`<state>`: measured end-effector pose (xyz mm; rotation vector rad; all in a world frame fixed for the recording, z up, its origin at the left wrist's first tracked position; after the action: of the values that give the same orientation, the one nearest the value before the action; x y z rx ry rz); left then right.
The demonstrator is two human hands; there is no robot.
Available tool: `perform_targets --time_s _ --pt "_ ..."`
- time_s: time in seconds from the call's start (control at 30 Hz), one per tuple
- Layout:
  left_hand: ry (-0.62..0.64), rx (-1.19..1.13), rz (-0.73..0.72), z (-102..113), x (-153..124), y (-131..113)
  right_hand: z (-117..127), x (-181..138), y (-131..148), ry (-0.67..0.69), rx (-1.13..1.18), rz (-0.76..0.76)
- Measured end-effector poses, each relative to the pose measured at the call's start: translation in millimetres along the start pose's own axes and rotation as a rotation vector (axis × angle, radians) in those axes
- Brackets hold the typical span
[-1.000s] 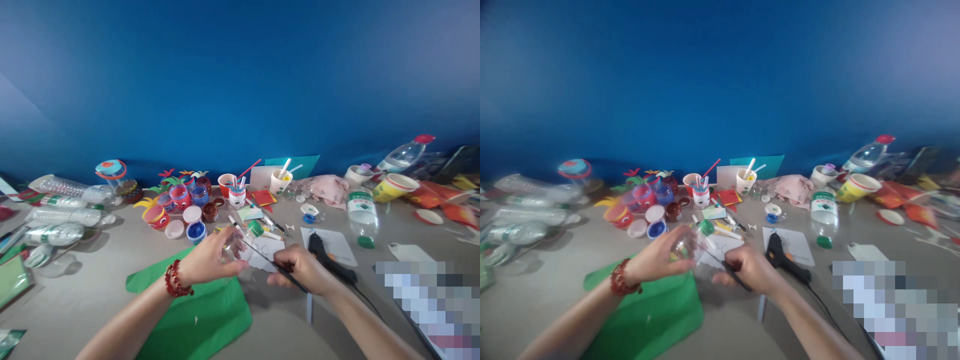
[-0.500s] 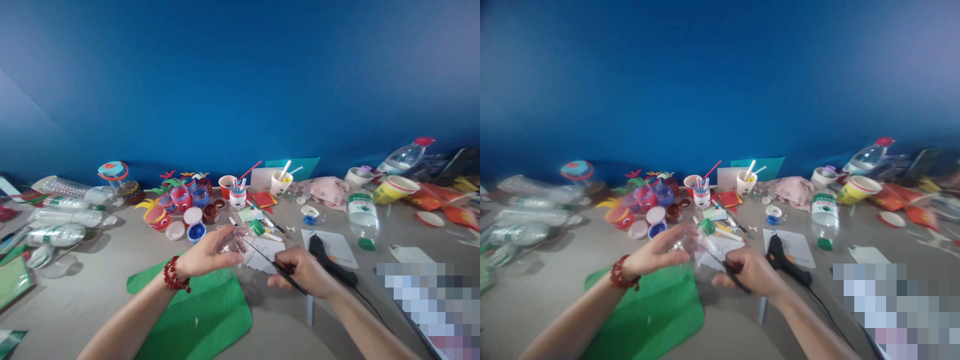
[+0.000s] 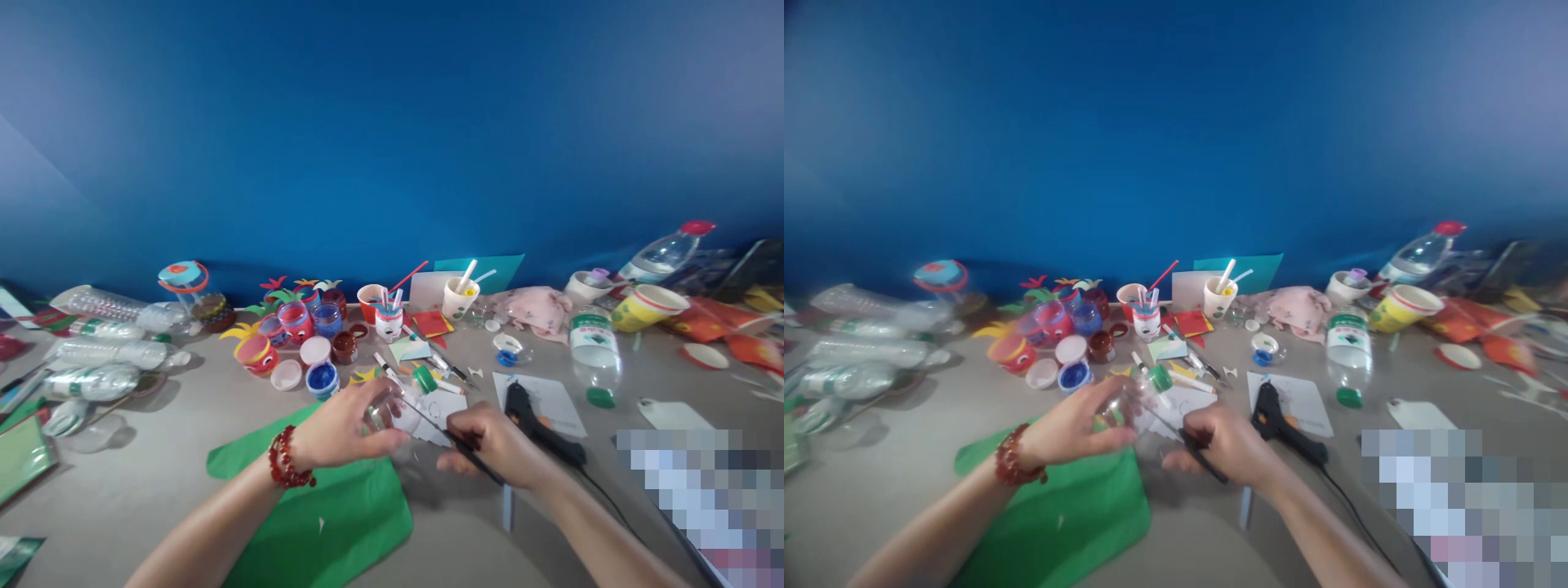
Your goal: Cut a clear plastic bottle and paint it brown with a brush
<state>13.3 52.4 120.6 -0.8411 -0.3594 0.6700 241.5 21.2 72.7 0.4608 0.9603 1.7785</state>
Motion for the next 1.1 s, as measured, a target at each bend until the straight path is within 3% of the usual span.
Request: perform_targets --time_s 0.33,0.77,1.1 --pt "-0.050 0.027 0.012 2.5 1.5 2.3 0.1 0.8 -1.4 -0.031 0.008 -0.069" --pt "0.031 -0.023 0.013 -6.3 0.5 -3.7 -1.8 -0.7 1.4 0.046 0.050 -0.040" --pt "-0.009 -0.051 0.012 -5.4 0.4 -3.4 0.7 -1.6 1.9 -0.010 0.050 -0.058"
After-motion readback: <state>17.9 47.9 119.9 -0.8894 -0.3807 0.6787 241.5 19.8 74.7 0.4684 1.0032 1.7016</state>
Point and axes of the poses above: each hand's wrist, its own x-axis towards the middle knuckle, its own z-axis out of the back of the hand, y = z × x, the point moved 3 cm from there along x, towards the middle knuckle, and after that the axes turned 5 degrees about -z, right-handed, at the moved point
